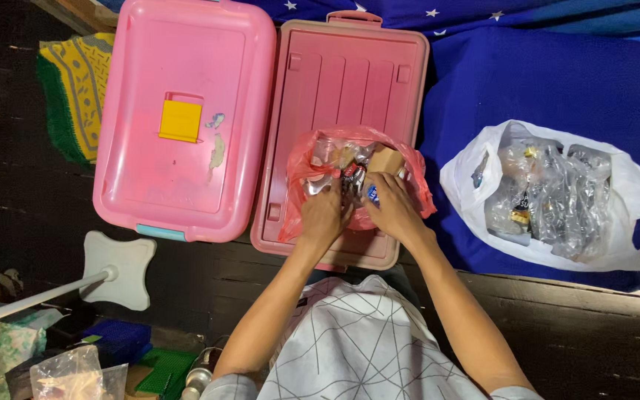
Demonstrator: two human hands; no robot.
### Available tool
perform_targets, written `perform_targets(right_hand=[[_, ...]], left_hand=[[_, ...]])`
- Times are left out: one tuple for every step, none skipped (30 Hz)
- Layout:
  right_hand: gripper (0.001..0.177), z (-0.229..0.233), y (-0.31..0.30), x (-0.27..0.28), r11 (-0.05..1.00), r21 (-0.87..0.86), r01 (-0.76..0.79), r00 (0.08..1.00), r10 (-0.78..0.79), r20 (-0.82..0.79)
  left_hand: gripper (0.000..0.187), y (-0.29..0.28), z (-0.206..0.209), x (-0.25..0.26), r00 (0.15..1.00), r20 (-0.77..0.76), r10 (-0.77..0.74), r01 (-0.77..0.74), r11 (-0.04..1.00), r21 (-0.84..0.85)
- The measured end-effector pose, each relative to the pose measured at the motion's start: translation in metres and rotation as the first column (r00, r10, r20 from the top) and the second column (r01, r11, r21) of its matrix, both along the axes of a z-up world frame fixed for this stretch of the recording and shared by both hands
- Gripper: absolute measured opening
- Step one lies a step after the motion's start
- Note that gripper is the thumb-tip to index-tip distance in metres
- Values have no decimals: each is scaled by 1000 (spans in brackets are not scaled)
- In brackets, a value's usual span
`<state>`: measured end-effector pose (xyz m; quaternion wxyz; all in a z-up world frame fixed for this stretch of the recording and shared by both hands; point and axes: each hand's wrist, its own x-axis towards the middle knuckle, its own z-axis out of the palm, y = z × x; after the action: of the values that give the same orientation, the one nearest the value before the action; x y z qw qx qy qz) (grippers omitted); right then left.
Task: The person sorts items from a pink plastic bag into a white plastic bag. They handle various small objects including wrappers, a cardboard tube, and small boxes, placing them one by one into the white bag.
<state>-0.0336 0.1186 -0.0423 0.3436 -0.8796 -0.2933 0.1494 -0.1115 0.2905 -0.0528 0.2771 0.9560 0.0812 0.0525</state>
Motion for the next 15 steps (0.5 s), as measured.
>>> perform_targets(right_hand=[[52,-3,4,0,1000,-3,4,1000,-4,-3],[56,-7,8,2,1000,-7,6,1000,-6,-3],[59,-10,10,2,1000,-11,7,1000,-7,-4],[60,-13,11,1,1000,-23,10,1000,-10,-17],[62,-15,12,-1,999,-36,12,999,-13,-31],[63,-17,12,0,999,-49,9,999,-11,-41],[64,-18,13,-1,999,-51,-3,1000,2,-25],[65,-19,13,-2,998,-56,-9,1000,8,-9],[66,-20,12,-2,998,-61,-15,1000,15,6],[66,-20,11,-2,998,-65,-6,1000,6,-11],[66,-20,9,-3,998,-70,2,1000,-4,-29],[67,-20,9,-3,997,-74,8,999,-12,-45],[67,-20,9,-2,997,-71,6,999,-10,-48],[67,-19,8,-1,998,-69,8,999,-11,-50],[68,-19,6,0,998,-67,9,999,-13,-51]], left_hand=[[70,0,-4,0,1000,-14,5,-5,1000,-21],[65,0,-7,2,1000,-25,12,-13,999,-43],[61,0,-10,4,999,-37,18,-20,998,-64],[52,1,-13,6,999,-38,20,-22,999,-34],[43,2,-16,8,999,-39,23,-23,1000,-3],[35,3,-18,10,999,-37,30,-29,999,27],[36,4,-19,10,998,-34,55,-55,999,2],[36,5,-20,10,997,-31,73,-74,997,-26],[38,6,-21,10,995,-28,92,-93,994,-54],[36,6,-21,10,994,-37,99,-101,992,-71],[35,6,-20,10,993,-46,106,-110,990,-89],[34,7,-19,11,992,-53,115,-120,987,-105],[31,8,-18,9,992,-26,120,-122,979,-166],[28,9,-15,7,992,2,123,-119,967,-226],[26,9,-13,7,991,30,127,-113,952,-285]])
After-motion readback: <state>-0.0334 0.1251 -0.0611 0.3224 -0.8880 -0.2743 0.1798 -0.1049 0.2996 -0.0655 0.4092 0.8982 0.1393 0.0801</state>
